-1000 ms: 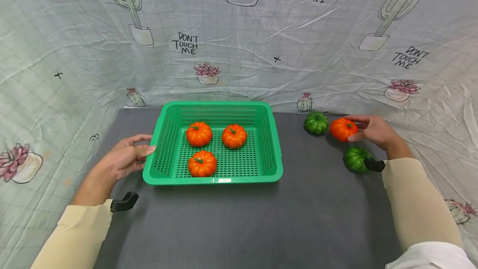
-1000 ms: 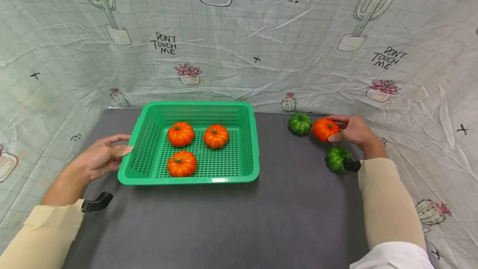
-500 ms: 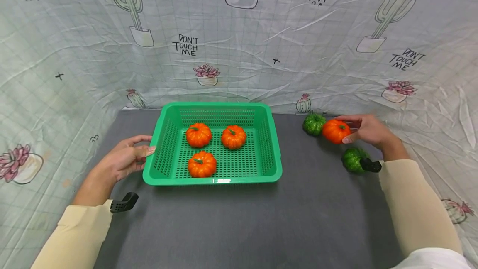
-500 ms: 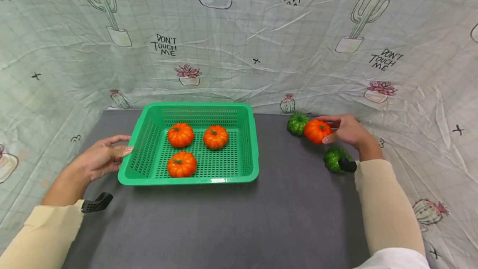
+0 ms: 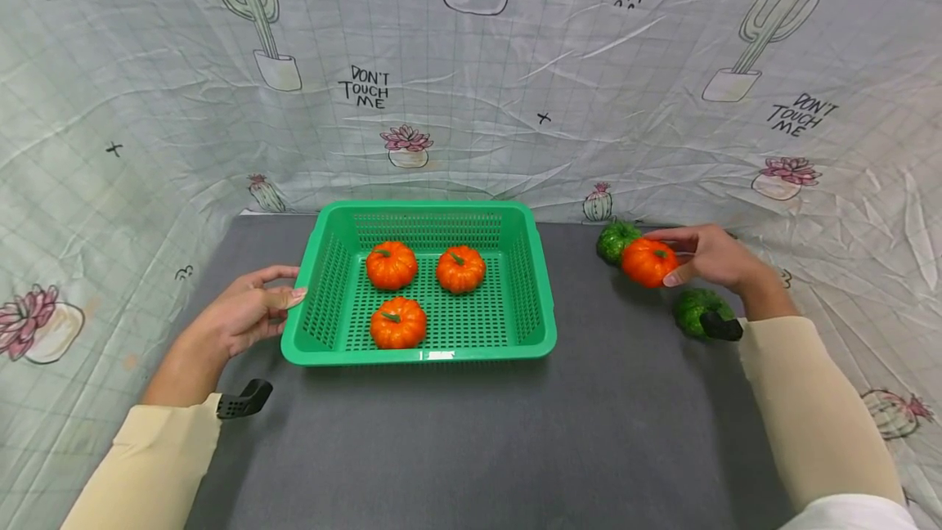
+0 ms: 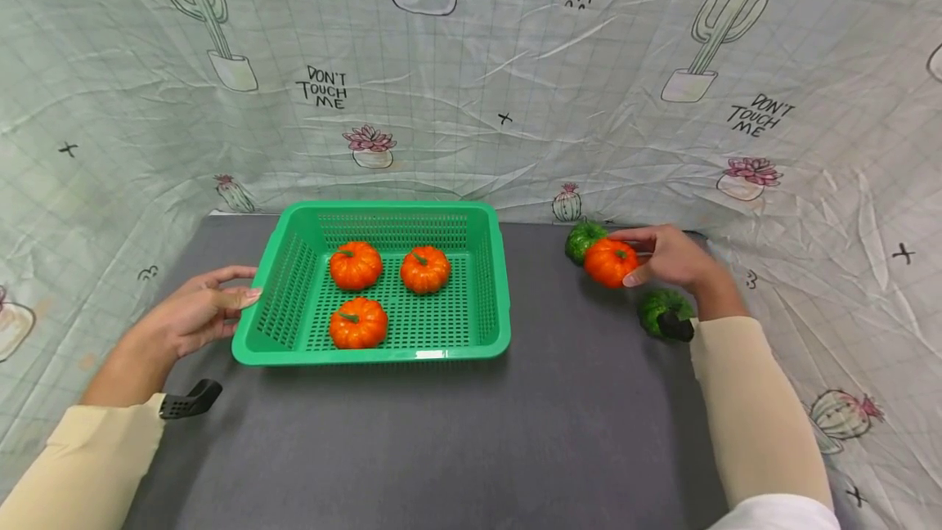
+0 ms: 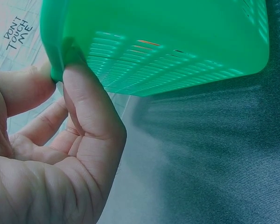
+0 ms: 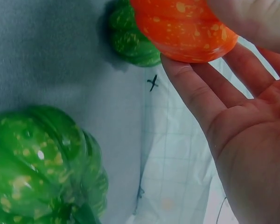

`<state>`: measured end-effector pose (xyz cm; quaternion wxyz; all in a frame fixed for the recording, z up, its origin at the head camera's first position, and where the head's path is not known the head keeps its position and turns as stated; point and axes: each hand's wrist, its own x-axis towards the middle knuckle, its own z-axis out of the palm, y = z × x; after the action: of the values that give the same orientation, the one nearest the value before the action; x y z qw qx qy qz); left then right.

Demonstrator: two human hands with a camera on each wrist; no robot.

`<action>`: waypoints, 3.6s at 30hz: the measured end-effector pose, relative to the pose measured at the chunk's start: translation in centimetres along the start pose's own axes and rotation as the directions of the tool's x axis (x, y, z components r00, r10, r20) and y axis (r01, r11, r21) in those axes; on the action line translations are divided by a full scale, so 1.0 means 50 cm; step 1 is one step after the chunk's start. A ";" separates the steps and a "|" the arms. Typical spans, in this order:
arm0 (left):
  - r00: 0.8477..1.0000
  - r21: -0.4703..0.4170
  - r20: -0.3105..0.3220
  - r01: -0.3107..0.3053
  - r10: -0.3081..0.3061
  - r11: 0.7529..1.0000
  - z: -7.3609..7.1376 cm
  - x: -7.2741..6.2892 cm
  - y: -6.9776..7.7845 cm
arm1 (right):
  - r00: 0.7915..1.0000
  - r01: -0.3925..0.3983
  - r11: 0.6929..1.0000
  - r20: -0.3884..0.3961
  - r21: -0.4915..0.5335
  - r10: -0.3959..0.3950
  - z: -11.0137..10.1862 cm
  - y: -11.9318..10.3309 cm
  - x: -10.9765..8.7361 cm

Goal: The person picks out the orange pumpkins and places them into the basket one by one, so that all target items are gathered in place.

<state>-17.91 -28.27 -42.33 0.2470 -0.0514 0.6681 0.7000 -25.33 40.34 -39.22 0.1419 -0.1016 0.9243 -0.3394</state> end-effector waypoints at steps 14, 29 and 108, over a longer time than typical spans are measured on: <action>1.000 0.000 0.004 0.001 -0.001 1.000 0.000 0.001 0.000 | 0.997 0.054 0.998 0.060 0.025 -0.055 0.028 -0.039 0.001; 1.000 0.001 -0.002 0.000 0.000 1.000 0.001 -0.001 -0.001 | 0.970 0.189 0.978 0.138 0.089 -0.200 0.055 -0.094 0.004; 0.999 0.050 -0.053 -0.006 0.009 0.999 0.007 -0.012 -0.003 | 0.835 0.435 0.885 0.294 0.165 -0.465 0.255 -0.335 0.066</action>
<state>-17.23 -28.09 -42.17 0.2278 -0.0613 0.6919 0.6824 -22.64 19.21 -38.17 0.2128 -0.3641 0.8216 -0.3836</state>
